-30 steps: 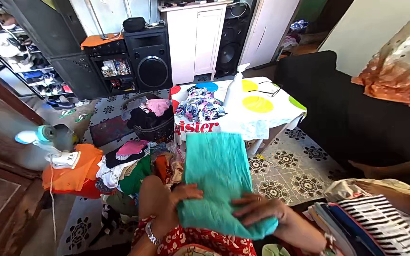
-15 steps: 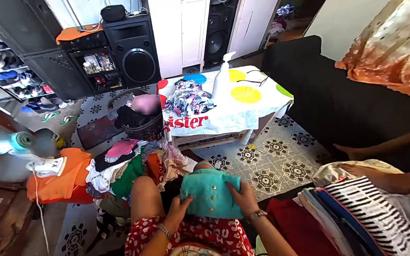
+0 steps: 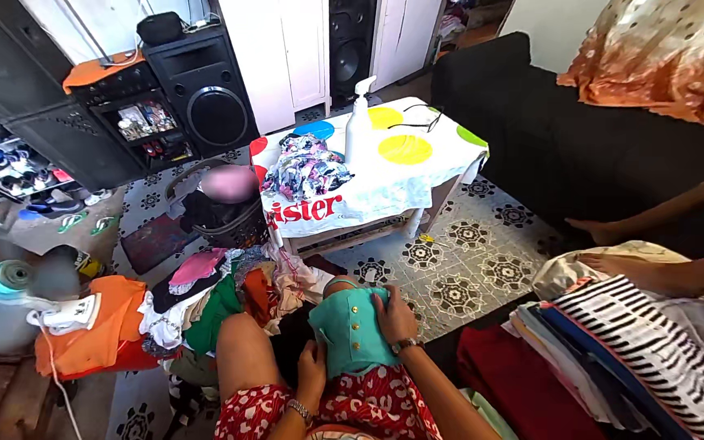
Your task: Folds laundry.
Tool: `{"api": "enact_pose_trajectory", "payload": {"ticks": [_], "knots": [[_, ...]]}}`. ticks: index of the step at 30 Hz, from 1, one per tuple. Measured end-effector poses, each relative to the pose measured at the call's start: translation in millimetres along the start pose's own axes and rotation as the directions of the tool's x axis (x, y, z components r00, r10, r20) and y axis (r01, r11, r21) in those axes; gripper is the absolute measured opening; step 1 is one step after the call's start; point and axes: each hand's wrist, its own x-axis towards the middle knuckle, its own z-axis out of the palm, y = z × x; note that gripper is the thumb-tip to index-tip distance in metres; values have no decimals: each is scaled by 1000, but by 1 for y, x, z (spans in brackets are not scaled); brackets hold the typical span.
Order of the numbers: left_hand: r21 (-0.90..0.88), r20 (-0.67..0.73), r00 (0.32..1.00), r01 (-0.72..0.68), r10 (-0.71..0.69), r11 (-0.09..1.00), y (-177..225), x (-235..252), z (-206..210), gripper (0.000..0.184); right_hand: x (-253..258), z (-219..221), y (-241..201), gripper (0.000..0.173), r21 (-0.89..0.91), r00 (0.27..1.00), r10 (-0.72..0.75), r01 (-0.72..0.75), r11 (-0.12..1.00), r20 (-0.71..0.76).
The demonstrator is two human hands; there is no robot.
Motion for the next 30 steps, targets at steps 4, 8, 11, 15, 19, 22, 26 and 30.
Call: {"api": "enact_pose_trajectory", "payload": {"ticks": [4, 8, 11, 15, 19, 22, 26, 30], "knots": [[91, -174, 930, -312, 324, 946, 26, -2, -13, 58, -26, -8, 2, 48, -57, 855, -381, 387, 920, -353], [238, -10, 797, -585, 604, 775, 58, 3, -2, 57, -37, 18, -1, 55, -75, 853, -496, 491, 868, -165], [204, 115, 830, -558, 546, 804, 30, 11, 33, 64, -26, 34, 8, 60, 23, 921, -387, 386, 922, 49], [148, 127, 839, -544, 529, 826, 15, 13, 31, 64, -15, 29, 8, 59, 182, 953, -264, 236, 954, 147], [87, 148, 888, -450, 436, 889, 7, 7, 21, 65, -8, 26, 15, 94, 496, 966, 34, -161, 853, 255], [-42, 175, 932, -314, 316, 949, -3, 4, 12, 68, -5, 29, 22, 82, 579, 923, 134, -335, 744, 362], [-257, 202, 977, -14, 68, 966, -21, 1, -2, 82, -17, 17, 21, 67, 544, 958, 77, -221, 809, 275], [-300, 264, 964, 110, -28, 948, -25, 2, -8, 66, -36, -17, 10, 45, 627, 971, -201, 78, 775, 128]]}}
